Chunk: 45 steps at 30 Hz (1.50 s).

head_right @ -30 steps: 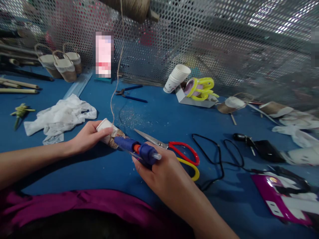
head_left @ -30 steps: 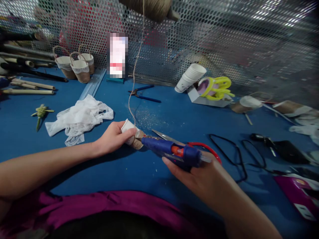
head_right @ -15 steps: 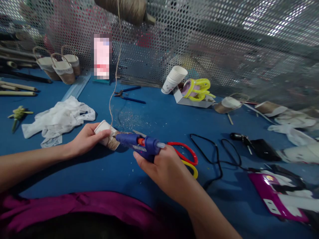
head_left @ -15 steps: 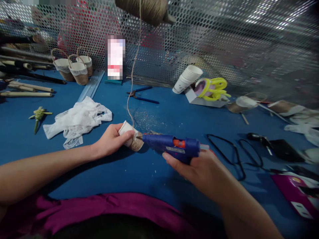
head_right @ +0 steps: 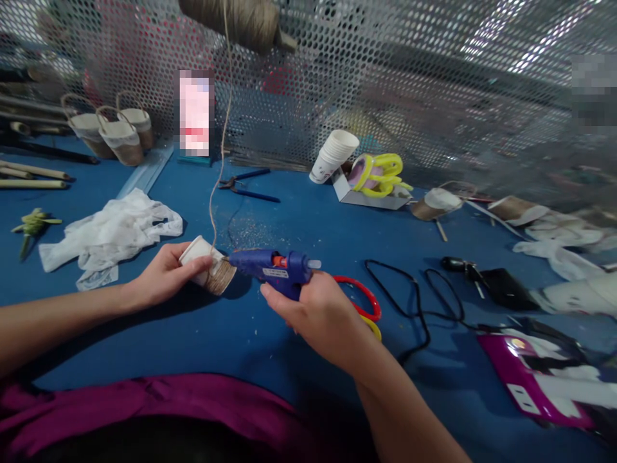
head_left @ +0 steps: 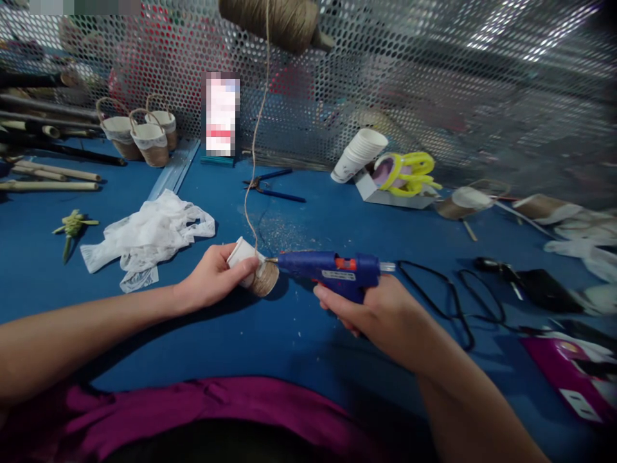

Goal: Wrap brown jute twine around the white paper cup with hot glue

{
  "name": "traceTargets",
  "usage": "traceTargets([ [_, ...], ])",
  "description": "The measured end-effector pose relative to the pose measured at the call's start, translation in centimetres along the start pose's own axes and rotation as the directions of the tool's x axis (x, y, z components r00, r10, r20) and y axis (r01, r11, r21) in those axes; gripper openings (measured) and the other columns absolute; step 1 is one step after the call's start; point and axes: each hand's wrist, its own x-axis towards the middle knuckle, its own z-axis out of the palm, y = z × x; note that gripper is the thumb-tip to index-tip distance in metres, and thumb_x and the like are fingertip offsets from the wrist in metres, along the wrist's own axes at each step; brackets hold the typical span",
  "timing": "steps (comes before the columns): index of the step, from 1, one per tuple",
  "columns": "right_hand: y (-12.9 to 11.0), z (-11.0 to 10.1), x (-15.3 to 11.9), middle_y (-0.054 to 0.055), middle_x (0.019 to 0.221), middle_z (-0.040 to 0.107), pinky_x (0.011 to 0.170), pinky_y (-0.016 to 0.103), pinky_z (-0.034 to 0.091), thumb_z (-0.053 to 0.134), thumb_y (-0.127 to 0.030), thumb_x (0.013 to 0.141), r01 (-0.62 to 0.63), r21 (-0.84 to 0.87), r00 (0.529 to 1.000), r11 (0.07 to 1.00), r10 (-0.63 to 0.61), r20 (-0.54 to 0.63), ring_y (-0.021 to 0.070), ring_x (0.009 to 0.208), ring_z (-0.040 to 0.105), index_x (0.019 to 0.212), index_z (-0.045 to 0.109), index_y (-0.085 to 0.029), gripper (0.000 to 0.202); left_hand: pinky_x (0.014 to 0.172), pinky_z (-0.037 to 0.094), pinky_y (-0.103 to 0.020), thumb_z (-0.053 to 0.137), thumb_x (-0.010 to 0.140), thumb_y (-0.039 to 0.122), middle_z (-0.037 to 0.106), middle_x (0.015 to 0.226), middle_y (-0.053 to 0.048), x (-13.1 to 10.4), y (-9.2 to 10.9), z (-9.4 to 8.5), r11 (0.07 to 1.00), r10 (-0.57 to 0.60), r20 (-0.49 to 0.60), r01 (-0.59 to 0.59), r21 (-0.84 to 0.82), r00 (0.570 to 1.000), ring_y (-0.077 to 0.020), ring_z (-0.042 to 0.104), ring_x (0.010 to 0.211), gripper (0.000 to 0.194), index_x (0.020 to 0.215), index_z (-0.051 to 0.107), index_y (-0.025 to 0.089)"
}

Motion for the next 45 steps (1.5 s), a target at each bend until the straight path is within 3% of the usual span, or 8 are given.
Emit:
traceTargets([
  [7, -0.7, 0.1, 0.6, -0.003, 0.038, 0.046, 0.037, 0.025, 0.039, 0.051, -0.038, 0.076, -0.278, 0.115, 0.955, 0.954, 0.262, 0.141, 0.0116, 0.035, 0.046, 0.052, 0.05, -0.021, 0.029, 0.056, 0.041, -0.02, 0.052, 0.075, 0.032, 0.058, 0.067, -0.001, -0.1, -0.1, -0.1, 1.0, 0.016, 0.002, -0.016, 0.002, 1.0, -0.01, 0.05, 0.059, 0.023, 0.077, 0.059, 0.011],
  [14, -0.5, -0.1, 1.0, -0.006, 0.04, 0.043, 0.04, 0.022, 0.037, 0.053, -0.036, 0.074, -0.321, 0.326, 0.94, 0.889, 0.256, 0.226, 0.0086, 0.038, 0.043, 0.064, 0.054, -0.016, 0.022, 0.058, 0.041, -0.02, 0.051, 0.077, 0.033, 0.056, 0.068, -0.001, -0.1, -0.1, 0.0, 1.0, 0.0, 0.025, 0.0, -0.009, 1.0, -0.0098, 0.048, 0.06, 0.024, 0.079, 0.058, 0.011],
  [20, 2.0, -1.2, 3.0, -0.003, 0.054, 0.052, 0.045, 0.022, 0.041, 0.06, -0.039, 0.07, -0.301, 0.484, 0.947, 0.822, 0.319, 0.048, 0.0088, 0.045, 0.048, 0.079, 0.053, -0.015, 0.026, 0.056, 0.04, -0.019, 0.05, 0.077, 0.029, 0.054, 0.066, -0.001, -0.6, 0.4, 0.1, 0.995, 0.103, 0.032, -0.103, -0.003, 0.994, -0.0091, 0.046, 0.058, 0.02, 0.079, 0.058, 0.011],
  [23, 4.0, -1.4, 5.0, 0.002, 0.065, 0.058, 0.048, 0.024, 0.043, 0.059, -0.043, 0.069, -0.381, 0.332, 0.892, 0.863, 0.437, -0.112, 0.0105, 0.051, 0.053, 0.077, 0.053, -0.015, 0.03, 0.05, 0.036, -0.019, 0.048, 0.078, 0.029, 0.048, 0.059, 0.001, -0.7, 0.4, 0.0, 0.983, 0.165, 0.028, -0.166, 0.082, 0.986, -0.0083, 0.04, 0.053, 0.022, 0.071, 0.055, 0.01],
  [32, 7.3, 0.3, 8.8, 0.002, 0.046, 0.052, 0.043, 0.028, 0.04, 0.052, -0.042, 0.075, -0.481, 0.124, 0.85, 0.868, 0.497, -0.175, 0.0144, 0.039, 0.051, 0.073, 0.054, -0.015, 0.027, 0.046, 0.032, -0.02, 0.046, 0.078, 0.027, 0.042, 0.056, 0.002, -0.5, 0.4, -0.2, 0.923, 0.307, 0.035, -0.306, 0.234, 0.951, -0.0079, 0.036, 0.05, 0.021, 0.064, 0.05, 0.012],
  [38, 5.3, 0.3, 8.3, 0.012, 0.069, 0.058, 0.063, 0.039, 0.042, 0.055, -0.033, 0.073, -0.323, -0.043, 0.912, 0.946, 0.298, -0.28, 0.0282, 0.08, 0.056, 0.062, 0.056, -0.017, 0.019, 0.044, 0.03, -0.019, 0.046, 0.078, 0.022, 0.041, 0.055, 0.002, -0.7, 0.8, -0.1, 0.849, 0.437, 0.059, -0.434, 0.303, 0.897, -0.0073, 0.035, 0.049, 0.02, 0.06, 0.048, 0.013],
  [42, 0.7, 1.7, 7.1, 0.004, 0.076, 0.062, 0.073, 0.032, 0.044, 0.045, -0.043, 0.08, -0.051, 0.021, 0.997, 0.998, 0.052, -0.059, 0.0185, 0.079, 0.058, 0.061, 0.058, -0.021, 0.032, 0.048, 0.032, -0.019, 0.046, 0.078, 0.018, 0.045, 0.055, 0.002, -0.8, 1.1, 0.1, 0.779, 0.522, 0.133, -0.535, 0.328, 0.842, -0.0078, 0.038, 0.05, 0.019, 0.06, 0.049, 0.014],
  [45, -1.9, 3.2, 6.4, 0.004, 0.087, 0.064, 0.077, 0.029, 0.044, 0.039, -0.04, 0.084, 0.148, 0.305, 0.975, 0.941, -0.19, 0.114, 0.015, 0.084, 0.058, 0.077, 0.061, -0.02, 0.031, 0.048, 0.031, -0.021, 0.047, 0.077, 0.019, 0.043, 0.053, 0.002, -0.9, 1.0, 0.0, 0.756, 0.525, 0.166, -0.548, 0.358, 0.834, -0.0083, 0.037, 0.05, 0.02, 0.058, 0.049, 0.014],
])
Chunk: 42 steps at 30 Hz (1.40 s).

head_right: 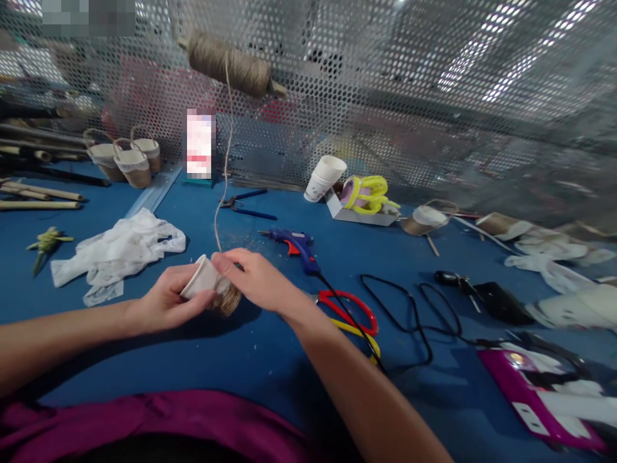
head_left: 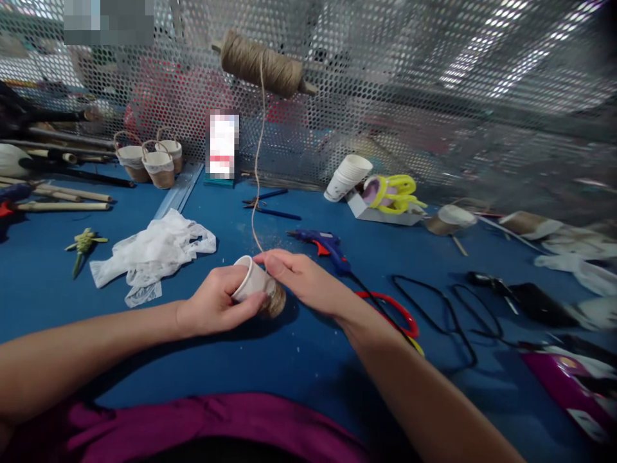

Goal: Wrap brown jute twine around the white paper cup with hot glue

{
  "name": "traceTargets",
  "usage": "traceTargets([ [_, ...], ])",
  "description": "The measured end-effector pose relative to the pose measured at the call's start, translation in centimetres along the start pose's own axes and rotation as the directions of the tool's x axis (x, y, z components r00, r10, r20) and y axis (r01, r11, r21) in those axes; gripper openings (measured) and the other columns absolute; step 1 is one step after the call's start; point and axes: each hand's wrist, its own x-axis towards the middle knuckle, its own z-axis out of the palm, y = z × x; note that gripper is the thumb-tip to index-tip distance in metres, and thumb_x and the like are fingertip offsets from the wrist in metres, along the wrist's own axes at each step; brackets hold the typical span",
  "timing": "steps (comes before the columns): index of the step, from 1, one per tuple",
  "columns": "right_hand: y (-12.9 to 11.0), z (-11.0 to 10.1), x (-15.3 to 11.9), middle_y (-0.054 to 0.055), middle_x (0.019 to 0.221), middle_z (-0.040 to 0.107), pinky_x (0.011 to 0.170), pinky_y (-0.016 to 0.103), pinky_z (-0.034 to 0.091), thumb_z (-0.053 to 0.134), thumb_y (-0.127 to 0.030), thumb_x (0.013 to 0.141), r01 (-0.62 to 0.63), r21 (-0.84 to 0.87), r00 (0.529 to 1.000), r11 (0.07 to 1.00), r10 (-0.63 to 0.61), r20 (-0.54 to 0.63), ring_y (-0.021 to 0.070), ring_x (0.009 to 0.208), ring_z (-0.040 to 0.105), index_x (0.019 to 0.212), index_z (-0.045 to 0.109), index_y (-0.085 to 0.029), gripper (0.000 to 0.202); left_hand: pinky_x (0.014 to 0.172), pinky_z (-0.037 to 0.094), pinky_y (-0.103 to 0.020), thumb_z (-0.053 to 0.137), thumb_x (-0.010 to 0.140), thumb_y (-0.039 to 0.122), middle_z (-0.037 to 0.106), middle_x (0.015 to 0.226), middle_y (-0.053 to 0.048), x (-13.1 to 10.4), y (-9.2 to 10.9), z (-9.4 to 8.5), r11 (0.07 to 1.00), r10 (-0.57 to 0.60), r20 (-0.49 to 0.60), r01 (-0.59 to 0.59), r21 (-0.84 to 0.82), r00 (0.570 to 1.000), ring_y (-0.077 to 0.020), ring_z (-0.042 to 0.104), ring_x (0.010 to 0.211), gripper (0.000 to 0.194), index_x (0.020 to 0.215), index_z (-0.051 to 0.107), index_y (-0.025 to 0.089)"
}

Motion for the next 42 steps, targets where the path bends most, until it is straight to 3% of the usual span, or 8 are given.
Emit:
traceTargets([
  [3, -0.6, 0.9, -0.2, 0.006, 0.092, 0.062, 0.079, 0.03, 0.044, 0.051, -0.034, 0.079, 0.045, 0.201, 0.986, 0.979, -0.011, -0.167, 0.0151, 0.086, 0.057, 0.077, 0.058, -0.017, 0.018, 0.047, 0.03, -0.021, 0.048, 0.077, 0.025, 0.043, 0.053, 0.002, 0.0, -0.2, 0.1, 0.989, -0.138, 0.016, 0.139, -0.057, 0.99, -0.0083, 0.035, 0.049, 0.022, 0.058, 0.049, 0.014],
  [6, -0.6, 0.5, -0.8, 0.003, 0.081, 0.062, 0.074, 0.028, 0.045, 0.057, -0.03, 0.075, 0.053, 0.24, 0.944, 0.969, 0.03, -0.328, 0.013, 0.077, 0.057, 0.069, 0.056, -0.017, 0.014, 0.049, 0.033, -0.02, 0.05, 0.077, 0.033, 0.048, 0.058, 0.001, 0.2, -0.3, 0.1, 0.88, -0.37, 0.054, 0.368, -0.3, 0.927, -0.0084, 0.039, 0.051, 0.023, 0.068, 0.053, 0.012],
  [10, -1.2, -0.4, -1.6, 0.0, 0.071, 0.061, 0.067, 0.024, 0.045, 0.058, -0.029, 0.075, 0.041, 0.186, 0.924, 0.982, 0.034, -0.38, 0.0109, 0.067, 0.055, 0.071, 0.057, -0.018, 0.012, 0.057, 0.037, -0.021, 0.054, 0.074, 0.037, 0.055, 0.067, -0.001, 0.7, -0.2, 0.2, 0.622, -0.55, 0.137, 0.513, -0.591, 0.824, -0.0092, 0.045, 0.057, 0.026, 0.079, 0.056, 0.011],
  [14, -1.6, -0.6, -1.8, -0.001, 0.07, 0.059, 0.064, 0.024, 0.044, 0.057, -0.027, 0.076, 0.064, 0.126, 0.922, 0.99, -0.01, -0.388, 0.0104, 0.065, 0.054, 0.068, 0.055, -0.017, 0.012, 0.055, 0.035, -0.02, 0.058, 0.071, 0.037, 0.054, 0.064, 0.0, 0.9, -0.1, 0.2, 0.527, -0.604, 0.189, 0.566, -0.635, 0.774, -0.0087, 0.045, 0.056, 0.025, 0.073, 0.056, 0.012],
  [20, -1.1, -0.4, -1.7, -0.001, 0.069, 0.058, 0.063, 0.024, 0.043, 0.056, -0.027, 0.077, 0.037, 0.056, 0.92, 0.998, -0.012, -0.391, 0.0102, 0.064, 0.052, 0.069, 0.055, -0.017, 0.013, 0.055, 0.036, -0.02, 0.056, 0.073, 0.034, 0.054, 0.062, 0.002, 0.8, 0.3, 0.2, 0.56, -0.577, 0.225, 0.581, -0.591, 0.785, -0.0077, 0.043, 0.054, 0.022, 0.074, 0.057, 0.012],
  [29, -0.6, -0.1, -1.6, -0.001, 0.065, 0.057, 0.06, 0.025, 0.042, 0.055, -0.031, 0.077, -0.041, 0.065, 0.928, 0.997, 0.062, -0.366, 0.0111, 0.061, 0.051, 0.068, 0.055, -0.017, 0.017, 0.053, 0.036, -0.019, 0.053, 0.076, 0.033, 0.053, 0.061, 0.002, 0.4, 0.5, 0.0, 0.669, -0.501, 0.186, 0.515, -0.536, 0.845, -0.0075, 0.042, 0.053, 0.022, 0.074, 0.058, 0.012],
  [37, -1.1, -0.3, -2.0, -0.001, 0.066, 0.057, 0.062, 0.026, 0.041, 0.055, -0.03, 0.077, -0.048, 0.027, 0.923, 0.998, 0.055, -0.381, 0.0117, 0.062, 0.051, 0.068, 0.054, -0.018, 0.015, 0.053, 0.037, -0.019, 0.055, 0.075, 0.033, 0.055, 0.062, 0.001, 0.4, 0.7, 0.1, 0.637, -0.538, 0.188, 0.542, -0.549, 0.822, -0.0082, 0.044, 0.053, 0.021, 0.076, 0.059, 0.012],
  [42, -0.7, 0.0, -1.6, 0.0, 0.064, 0.056, 0.06, 0.025, 0.041, 0.054, -0.03, 0.077, -0.111, 0.057, 0.932, 0.992, 0.124, -0.34, 0.0112, 0.06, 0.05, 0.068, 0.054, -0.017, 0.016, 0.054, 0.038, -0.019, 0.054, 0.076, 0.033, 0.055, 0.064, 0.001, 0.2, 1.0, 0.0, 0.658, -0.506, 0.181, 0.513, -0.552, 0.844, -0.0082, 0.044, 0.055, 0.022, 0.078, 0.06, 0.013],
])
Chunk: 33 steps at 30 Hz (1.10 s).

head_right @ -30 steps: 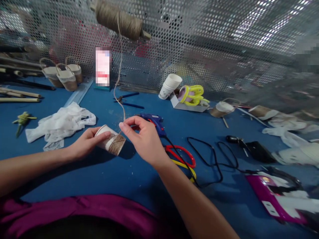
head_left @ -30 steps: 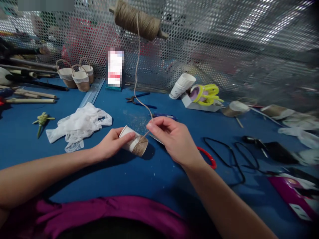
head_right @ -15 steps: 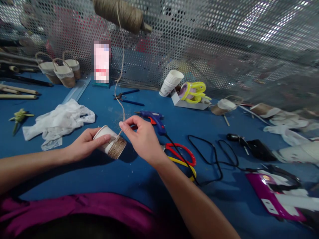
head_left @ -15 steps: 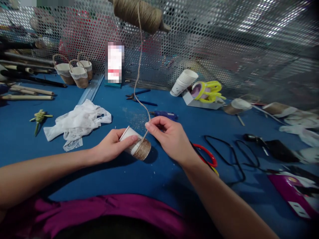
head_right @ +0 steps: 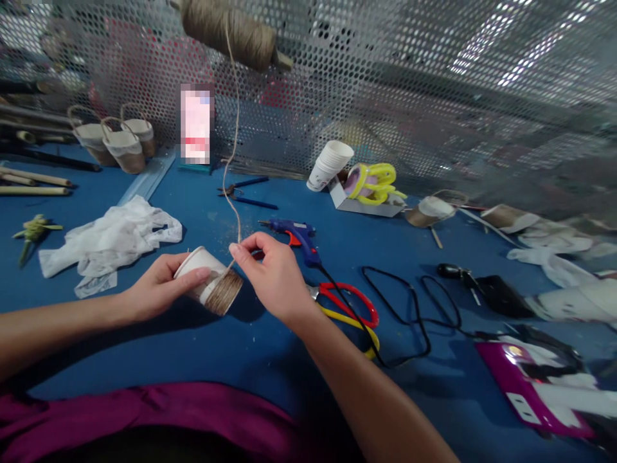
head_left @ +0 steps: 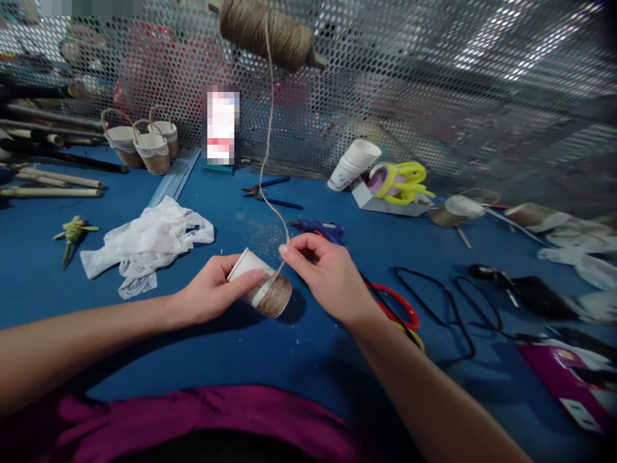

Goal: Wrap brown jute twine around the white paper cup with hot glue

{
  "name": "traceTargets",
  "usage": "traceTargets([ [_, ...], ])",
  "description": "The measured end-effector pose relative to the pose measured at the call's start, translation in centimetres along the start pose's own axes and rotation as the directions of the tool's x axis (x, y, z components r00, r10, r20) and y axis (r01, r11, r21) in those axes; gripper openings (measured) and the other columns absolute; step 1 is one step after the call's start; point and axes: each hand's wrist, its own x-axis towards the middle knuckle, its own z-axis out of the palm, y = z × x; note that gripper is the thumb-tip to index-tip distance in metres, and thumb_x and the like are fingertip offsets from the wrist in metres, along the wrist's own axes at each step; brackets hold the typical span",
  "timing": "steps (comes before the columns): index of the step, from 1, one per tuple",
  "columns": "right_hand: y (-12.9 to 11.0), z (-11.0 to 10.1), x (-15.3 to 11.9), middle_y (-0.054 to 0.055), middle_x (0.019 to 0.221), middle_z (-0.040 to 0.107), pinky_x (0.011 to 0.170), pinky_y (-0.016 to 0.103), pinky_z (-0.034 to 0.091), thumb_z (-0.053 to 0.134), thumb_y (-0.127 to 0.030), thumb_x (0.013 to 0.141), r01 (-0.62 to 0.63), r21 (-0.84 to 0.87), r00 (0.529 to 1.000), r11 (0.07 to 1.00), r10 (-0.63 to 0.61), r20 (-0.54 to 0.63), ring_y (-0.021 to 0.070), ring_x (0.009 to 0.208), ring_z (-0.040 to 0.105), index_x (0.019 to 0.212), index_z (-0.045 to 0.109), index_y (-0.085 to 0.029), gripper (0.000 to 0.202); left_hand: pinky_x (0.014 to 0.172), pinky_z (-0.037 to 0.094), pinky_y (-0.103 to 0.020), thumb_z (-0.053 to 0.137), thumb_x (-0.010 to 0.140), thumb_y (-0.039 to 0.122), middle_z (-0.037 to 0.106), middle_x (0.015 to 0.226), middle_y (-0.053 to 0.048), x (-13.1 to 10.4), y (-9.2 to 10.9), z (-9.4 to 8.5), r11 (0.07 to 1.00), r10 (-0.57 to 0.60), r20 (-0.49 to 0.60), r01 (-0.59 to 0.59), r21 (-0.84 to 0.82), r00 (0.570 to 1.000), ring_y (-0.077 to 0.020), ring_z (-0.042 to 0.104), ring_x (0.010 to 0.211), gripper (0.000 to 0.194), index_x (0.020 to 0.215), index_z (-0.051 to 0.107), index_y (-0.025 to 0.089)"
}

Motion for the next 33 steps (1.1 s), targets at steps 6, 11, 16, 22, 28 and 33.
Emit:
traceTargets([
  [6, 0.2, 0.4, -0.1, -0.001, 0.062, 0.053, 0.056, 0.025, 0.04, 0.053, -0.033, 0.077, -0.039, 0.046, 0.998, 0.998, 0.036, 0.059, 0.0106, 0.057, 0.047, 0.067, 0.053, -0.017, 0.019, 0.053, 0.038, -0.017, 0.053, 0.077, 0.029, 0.053, 0.063, 0.001, -0.2, 0.0, -0.1, 0.995, 0.077, 0.004, -0.078, 0.064, 0.997, -0.0079, 0.043, 0.055, 0.018, 0.075, 0.058, 0.012],
  [11, 0.4, 0.4, -0.1, -0.002, 0.06, 0.05, 0.054, 0.025, 0.037, 0.053, -0.036, 0.077, -0.072, 0.061, 0.993, 0.996, 0.066, 0.103, 0.01, 0.054, 0.043, 0.067, 0.052, -0.017, 0.021, 0.052, 0.039, -0.018, 0.053, 0.076, 0.029, 0.052, 0.063, 0.0, -0.5, 0.1, -0.1, 0.992, 0.095, -0.012, -0.094, 0.078, 0.995, -0.0084, 0.042, 0.055, 0.018, 0.073, 0.058, 0.012],
  [16, 0.6, 0.5, -0.1, -0.002, 0.062, 0.05, 0.055, 0.025, 0.037, 0.051, -0.037, 0.077, -0.085, 0.091, 0.986, 0.992, 0.071, 0.153, 0.01, 0.055, 0.043, 0.068, 0.052, -0.018, 0.021, 0.052, 0.039, -0.018, 0.053, 0.075, 0.028, 0.051, 0.061, 0.001, -0.6, 0.2, -0.1, 0.992, 0.092, -0.013, -0.091, 0.091, 0.996, -0.0084, 0.041, 0.054, 0.017, 0.073, 0.058, 0.012],
  [22, 0.8, 0.9, -0.2, -0.002, 0.061, 0.049, 0.056, 0.026, 0.037, 0.052, -0.039, 0.077, -0.088, 0.128, 0.981, 0.988, 0.064, 0.182, 0.0098, 0.055, 0.041, 0.067, 0.051, -0.017, 0.024, 0.052, 0.039, -0.02, 0.054, 0.074, 0.029, 0.052, 0.062, 0.0, -0.6, 0.1, -0.1, 0.991, 0.093, -0.025, -0.091, 0.1, 0.995, -0.0093, 0.042, 0.055, 0.018, 0.073, 0.058, 0.012],
  [28, 1.9, 0.9, 0.5, 0.001, 0.065, 0.055, 0.058, 0.027, 0.04, 0.048, -0.042, 0.079, -0.068, 0.06, 0.991, 0.996, 0.061, 0.116, 0.012, 0.06, 0.049, 0.069, 0.055, -0.016, 0.029, 0.053, 0.039, -0.019, 0.059, 0.07, 0.031, 0.054, 0.062, 0.0, -0.3, 0.3, 0.0, 0.997, 0.052, -0.075, -0.056, -0.053, 0.996, -0.0089, 0.045, 0.055, 0.019, 0.073, 0.059, 0.012],
  [33, 1.7, 0.3, 0.6, 0.007, 0.084, 0.062, 0.066, 0.031, 0.046, 0.04, -0.045, 0.083, -0.043, 0.117, 0.999, 0.992, 0.046, -0.018, 0.0166, 0.076, 0.058, 0.087, 0.056, -0.016, 0.034, 0.051, 0.037, -0.019, 0.062, 0.068, 0.035, 0.055, 0.059, 0.001, 1.3, 0.5, -0.3, 0.938, -0.13, -0.268, 0.03, -0.346, 0.955, -0.0076, 0.046, 0.052, 0.023, 0.066, 0.056, 0.012],
])
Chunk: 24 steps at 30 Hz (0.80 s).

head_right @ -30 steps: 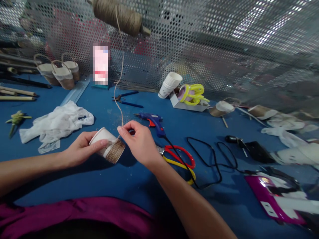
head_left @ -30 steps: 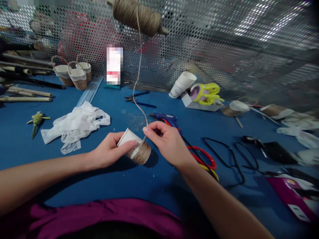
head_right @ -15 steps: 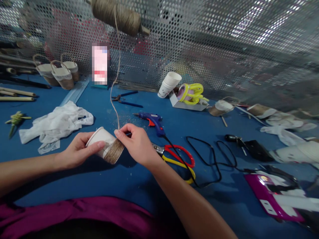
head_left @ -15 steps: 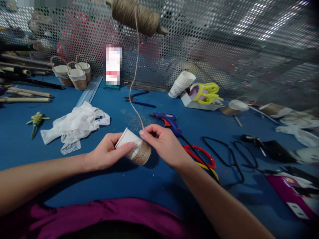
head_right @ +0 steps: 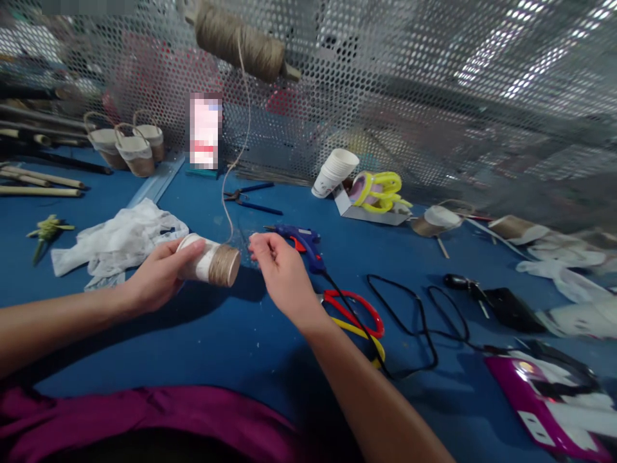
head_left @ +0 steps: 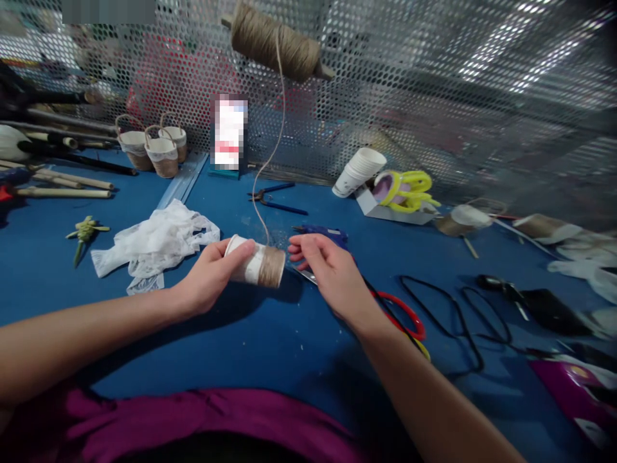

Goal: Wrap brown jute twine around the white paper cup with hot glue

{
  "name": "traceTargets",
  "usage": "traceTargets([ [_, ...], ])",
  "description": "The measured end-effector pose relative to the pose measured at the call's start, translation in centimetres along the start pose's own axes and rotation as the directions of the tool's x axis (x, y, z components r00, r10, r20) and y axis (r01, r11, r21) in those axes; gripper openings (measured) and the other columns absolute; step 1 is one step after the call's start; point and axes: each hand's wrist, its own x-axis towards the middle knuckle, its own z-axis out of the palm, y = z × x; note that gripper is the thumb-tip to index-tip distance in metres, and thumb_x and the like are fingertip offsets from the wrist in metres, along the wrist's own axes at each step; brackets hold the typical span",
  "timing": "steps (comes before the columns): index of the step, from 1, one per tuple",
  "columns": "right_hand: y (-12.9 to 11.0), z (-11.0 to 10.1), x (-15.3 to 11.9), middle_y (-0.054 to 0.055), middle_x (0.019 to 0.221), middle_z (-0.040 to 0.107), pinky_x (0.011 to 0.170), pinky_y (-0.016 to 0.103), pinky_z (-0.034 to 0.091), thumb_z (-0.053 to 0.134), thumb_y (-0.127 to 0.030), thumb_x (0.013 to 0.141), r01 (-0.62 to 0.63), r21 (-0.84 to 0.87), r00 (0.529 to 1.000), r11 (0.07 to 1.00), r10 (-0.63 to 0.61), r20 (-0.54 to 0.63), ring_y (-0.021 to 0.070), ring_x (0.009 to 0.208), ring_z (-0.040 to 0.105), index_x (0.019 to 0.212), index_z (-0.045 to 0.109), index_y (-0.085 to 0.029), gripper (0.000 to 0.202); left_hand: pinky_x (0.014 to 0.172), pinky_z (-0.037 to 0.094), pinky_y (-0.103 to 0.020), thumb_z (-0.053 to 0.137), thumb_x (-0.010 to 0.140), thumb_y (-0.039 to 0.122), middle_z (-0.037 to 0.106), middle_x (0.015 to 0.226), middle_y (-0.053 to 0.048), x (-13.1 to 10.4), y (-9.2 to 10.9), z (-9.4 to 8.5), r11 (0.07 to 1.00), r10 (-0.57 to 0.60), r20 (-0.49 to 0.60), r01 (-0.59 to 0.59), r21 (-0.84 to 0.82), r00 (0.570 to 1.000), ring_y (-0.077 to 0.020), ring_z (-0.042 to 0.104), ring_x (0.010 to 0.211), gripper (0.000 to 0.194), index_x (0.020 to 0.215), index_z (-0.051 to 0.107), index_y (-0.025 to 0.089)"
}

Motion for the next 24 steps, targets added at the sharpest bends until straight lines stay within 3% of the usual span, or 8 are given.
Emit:
traceTargets([
  [3, -0.5, 0.4, -0.7, 0.01, 0.098, 0.06, 0.073, 0.034, 0.047, 0.05, -0.046, 0.078, 0.033, -0.022, 0.995, 0.999, -0.031, 0.091, 0.019, 0.087, 0.057, 0.099, 0.053, -0.017, 0.036, 0.049, 0.036, -0.02, 0.06, 0.071, 0.033, 0.054, 0.058, 0.0, 0.7, 0.0, 0.0, 0.992, -0.091, -0.075, 0.084, -0.093, 0.993, -0.0079, 0.046, 0.051, 0.023, 0.064, 0.056, 0.011],
  [7, -0.5, 1.4, -1.4, 0.015, 0.117, 0.05, 0.079, 0.04, 0.047, 0.063, -0.04, 0.068, 0.046, -0.156, 0.986, 0.987, -0.02, 0.163, 0.0245, 0.101, 0.052, 0.117, 0.042, -0.016, 0.059, 0.054, 0.037, -0.02, 0.059, 0.073, 0.028, 0.057, 0.061, -0.001, 0.6, 0.0, 0.2, 0.984, -0.107, -0.063, 0.096, -0.15, 0.992, -0.0083, 0.049, 0.054, 0.019, 0.069, 0.059, 0.01],
  [15, -0.5, 1.8, -1.5, 0.014, 0.111, 0.054, 0.078, 0.042, 0.047, 0.062, -0.035, 0.067, 0.021, -0.247, 0.994, 0.969, 0.006, 0.111, 0.0245, 0.096, 0.054, 0.112, 0.045, -0.015, 0.052, 0.053, 0.036, -0.018, 0.058, 0.075, 0.026, 0.057, 0.061, 0.001, 0.1, 0.1, 0.4, 0.982, -0.12, -0.032, 0.114, -0.152, 0.992, -0.0066, 0.049, 0.054, 0.018, 0.07, 0.059, 0.009],
  [20, -1.1, 1.1, -1.2, 0.013, 0.105, 0.057, 0.075, 0.039, 0.05, 0.059, -0.035, 0.071, -0.038, -0.059, 0.983, 0.998, 0.048, 0.176, 0.0211, 0.09, 0.057, 0.106, 0.046, -0.015, 0.043, 0.055, 0.037, -0.019, 0.059, 0.074, 0.028, 0.058, 0.063, 0.0, 0.1, -0.1, 0.2, 0.991, -0.07, -0.01, 0.068, -0.119, 0.997, -0.0074, 0.049, 0.055, 0.019, 0.071, 0.059, 0.01],
  [24, -1.1, -0.2, -0.9, 0.012, 0.107, 0.058, 0.082, 0.037, 0.049, 0.056, -0.033, 0.075, -0.111, 0.133, 0.962, 0.985, 0.073, 0.264, 0.019, 0.095, 0.057, 0.106, 0.045, -0.017, 0.037, 0.063, 0.04, -0.021, 0.06, 0.073, 0.028, 0.062, 0.072, 0.0, -0.2, -0.2, -0.4, 0.994, 0.099, 0.147, -0.105, 0.034, 0.984, -0.0098, 0.052, 0.064, 0.019, 0.081, 0.061, 0.012],
])
